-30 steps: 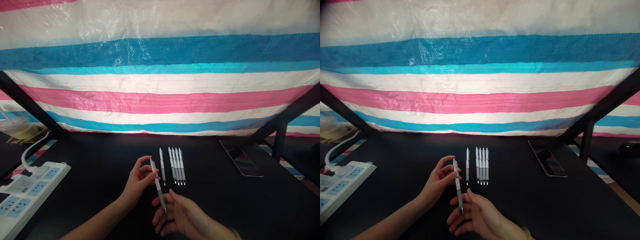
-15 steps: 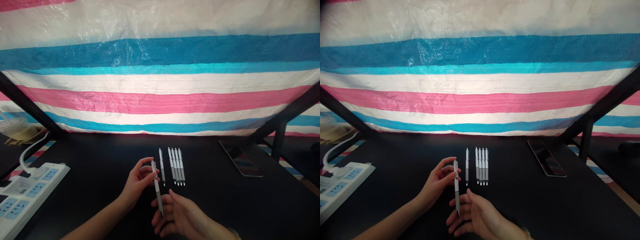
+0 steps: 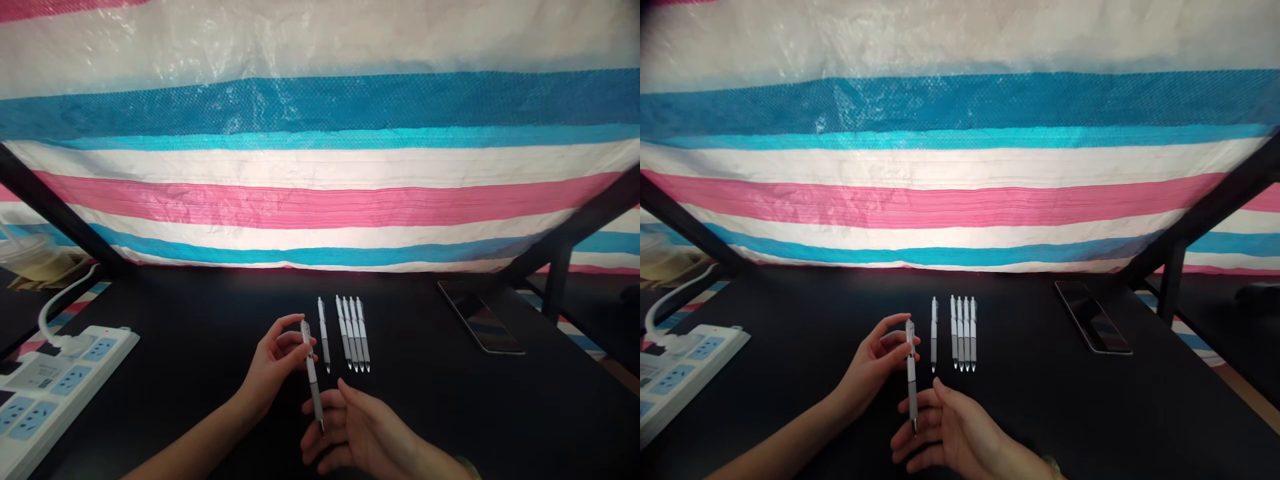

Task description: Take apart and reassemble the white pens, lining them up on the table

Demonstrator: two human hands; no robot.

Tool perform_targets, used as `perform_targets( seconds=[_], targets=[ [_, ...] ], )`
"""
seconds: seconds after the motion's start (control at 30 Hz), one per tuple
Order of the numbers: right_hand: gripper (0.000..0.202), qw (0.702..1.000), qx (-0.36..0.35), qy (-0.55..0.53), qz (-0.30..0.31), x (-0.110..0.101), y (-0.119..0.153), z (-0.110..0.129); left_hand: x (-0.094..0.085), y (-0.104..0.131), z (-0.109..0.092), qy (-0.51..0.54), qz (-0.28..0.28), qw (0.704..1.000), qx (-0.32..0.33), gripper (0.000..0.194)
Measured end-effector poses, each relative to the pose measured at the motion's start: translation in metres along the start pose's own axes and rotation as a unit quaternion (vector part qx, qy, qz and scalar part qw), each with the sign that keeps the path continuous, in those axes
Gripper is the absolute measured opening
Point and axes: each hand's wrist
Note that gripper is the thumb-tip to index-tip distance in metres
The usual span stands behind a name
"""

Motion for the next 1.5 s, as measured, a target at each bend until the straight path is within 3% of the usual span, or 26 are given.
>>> perform_targets(
  seconds=[0.67, 0.87, 1.03, 1.17, 1.33, 1.5],
  targets=[
    [0.065, 1.0, 0.0, 0.0, -0.003, 0.001, 0.001, 0.001, 0.0, -0.001, -0.004, 0.003, -0.025, 1.0, 0.001, 0.049],
    [0.048, 0.998, -0.033, 0.038, -0.035, 0.0, 0.001, 0.001, 0.004, -0.003, -0.017, -0.003, -0.023, 1.0, 0.002, 0.051],
    [0.024, 0.992, -0.048, 0.101, -0.066, 0.001, 0.001, -0.001, 0.007, -0.02, -0.029, -0.013, -0.005, 0.999, 0.035, 0.055],
    [0.024, 0.99, -0.048, 0.114, -0.069, 0.003, 0.002, 0.0, 0.008, -0.047, -0.027, -0.124, -0.015, 0.992, 0.032, 0.054],
    [0.025, 0.989, -0.045, 0.128, -0.058, 0.001, 0.0, -0.001, 0.006, -0.074, -0.013, -0.186, -0.028, 0.982, 0.026, 0.053],
    [0.021, 0.967, -0.065, 0.237, -0.06, 0.004, 0.005, 0.005, 0.003, -0.065, -0.007, -0.211, -0.051, 0.976, 0.026, 0.063]
  ],
)
Point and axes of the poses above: each hand's wrist, its own y-axis away from the middle knuckle, its own x-axis out of the palm, z = x × y, and after that the axes turned 7 degrees about y, right-handed
